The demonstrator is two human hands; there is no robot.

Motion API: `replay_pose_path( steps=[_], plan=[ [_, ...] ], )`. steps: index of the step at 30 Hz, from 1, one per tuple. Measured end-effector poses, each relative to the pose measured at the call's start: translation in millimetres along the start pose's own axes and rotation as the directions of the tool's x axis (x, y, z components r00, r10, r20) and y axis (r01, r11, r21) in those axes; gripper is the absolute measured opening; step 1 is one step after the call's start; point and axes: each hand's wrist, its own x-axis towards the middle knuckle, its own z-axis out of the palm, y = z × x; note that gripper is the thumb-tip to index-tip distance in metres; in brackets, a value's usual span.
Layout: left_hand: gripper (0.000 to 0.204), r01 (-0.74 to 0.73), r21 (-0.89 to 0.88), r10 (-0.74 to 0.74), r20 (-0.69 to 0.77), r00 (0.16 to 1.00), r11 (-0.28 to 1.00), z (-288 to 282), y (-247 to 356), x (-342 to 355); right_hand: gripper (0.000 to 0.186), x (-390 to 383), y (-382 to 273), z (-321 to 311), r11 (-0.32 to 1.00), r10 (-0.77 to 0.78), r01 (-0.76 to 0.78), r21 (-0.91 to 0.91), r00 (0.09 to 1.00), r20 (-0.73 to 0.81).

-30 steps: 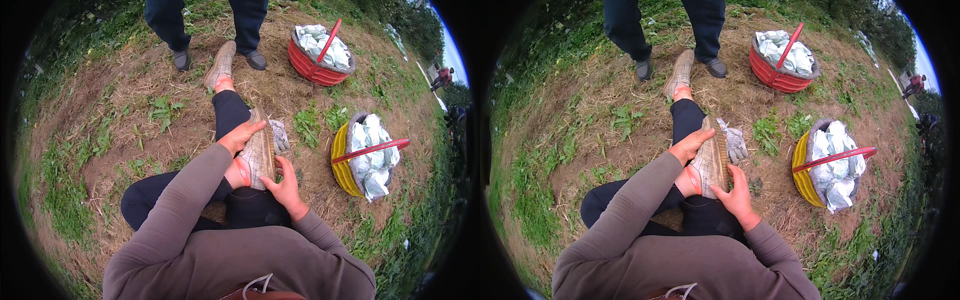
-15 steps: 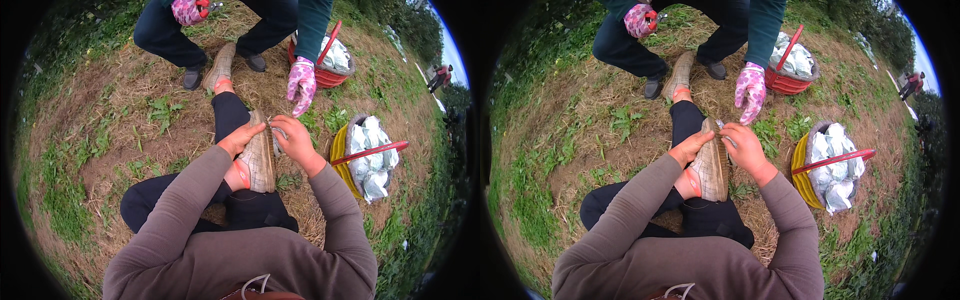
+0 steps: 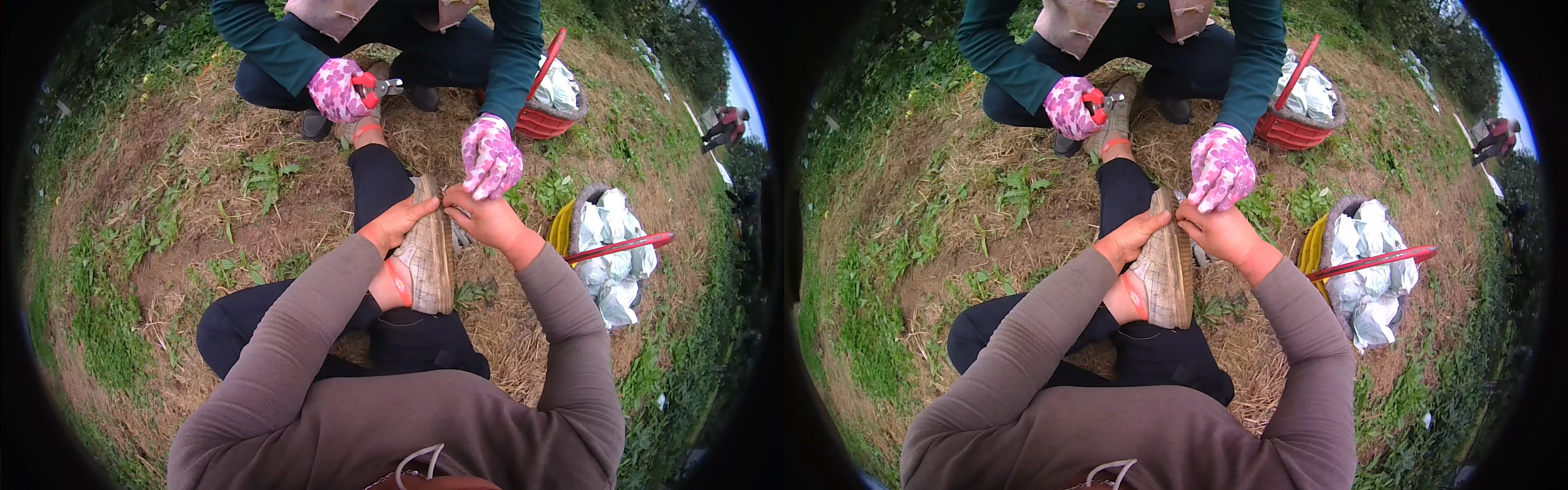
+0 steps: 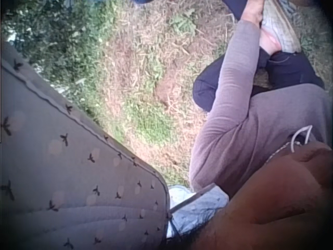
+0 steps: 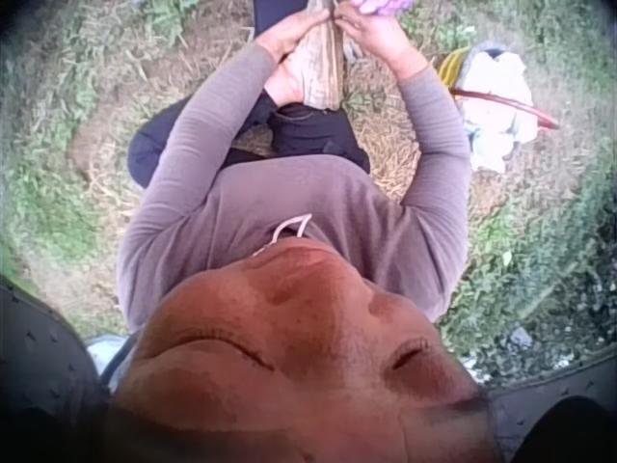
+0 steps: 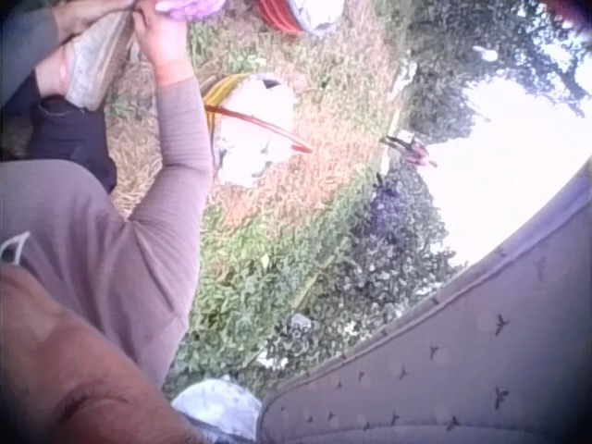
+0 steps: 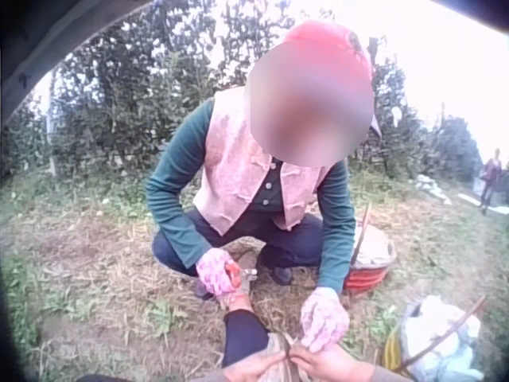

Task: The person sits on the ground and uses a needle and thread to stitch the sole of their shoe. They repeatedly push the needle through the material and pull the thread tight. Another person briefly approaches to assist with the stitching near the end of the clip.

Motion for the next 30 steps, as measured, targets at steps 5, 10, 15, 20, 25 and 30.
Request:
replay_pose_path(
  steps=[5, 10, 15, 20, 25, 30],
  plan=[
    [0.075, 0.021, 0.002, -0.021, -0.014, 1.000, 1.000, 1.5, 1.1, -0.7, 0.011, 3.6, 0.4, -0.3, 0.999, 0.035, -0.033, -0.018, 0.993, 0.111],
    [0.079, 0.004, -0.008, -0.004, -0.002, 1.000, 1.000, 5.1, 0.9, -1.5, 0.013, 3.5, -2.2, -1.7, 0.998, 0.041, -0.033, -0.061, 0.990, 0.134],
    [0.082, -0.010, 0.010, 0.011, -0.007, 1.000, 1.000, 8.0, 3.5, -3.5, 0.016, 4.8, -2.5, -1.8, 0.998, 0.060, -0.054, -0.044, 0.988, 0.144],
    [0.081, 0.006, 0.021, -0.006, -0.011, 1.000, 1.000, 7.9, 4.2, -3.6, 0.016, 4.3, -2.3, -0.7, 0.998, 0.056, -0.053, -0.024, 0.989, 0.137],
    [0.080, -0.008, 0.037, 0.009, -0.027, 1.000, 0.999, 6.1, 1.2, -2.7, 0.014, 4.4, -3.3, 0.7, 0.999, 0.028, -0.030, 0.025, 0.996, 0.083],
    [0.079, -0.014, 0.010, 0.015, -0.024, 1.000, 1.000, 5.2, 1.1, -0.7, 0.015, 4.5, -2.7, 0.7, 1.000, 0.026, -0.026, -0.002, 0.994, 0.104]
  ],
)
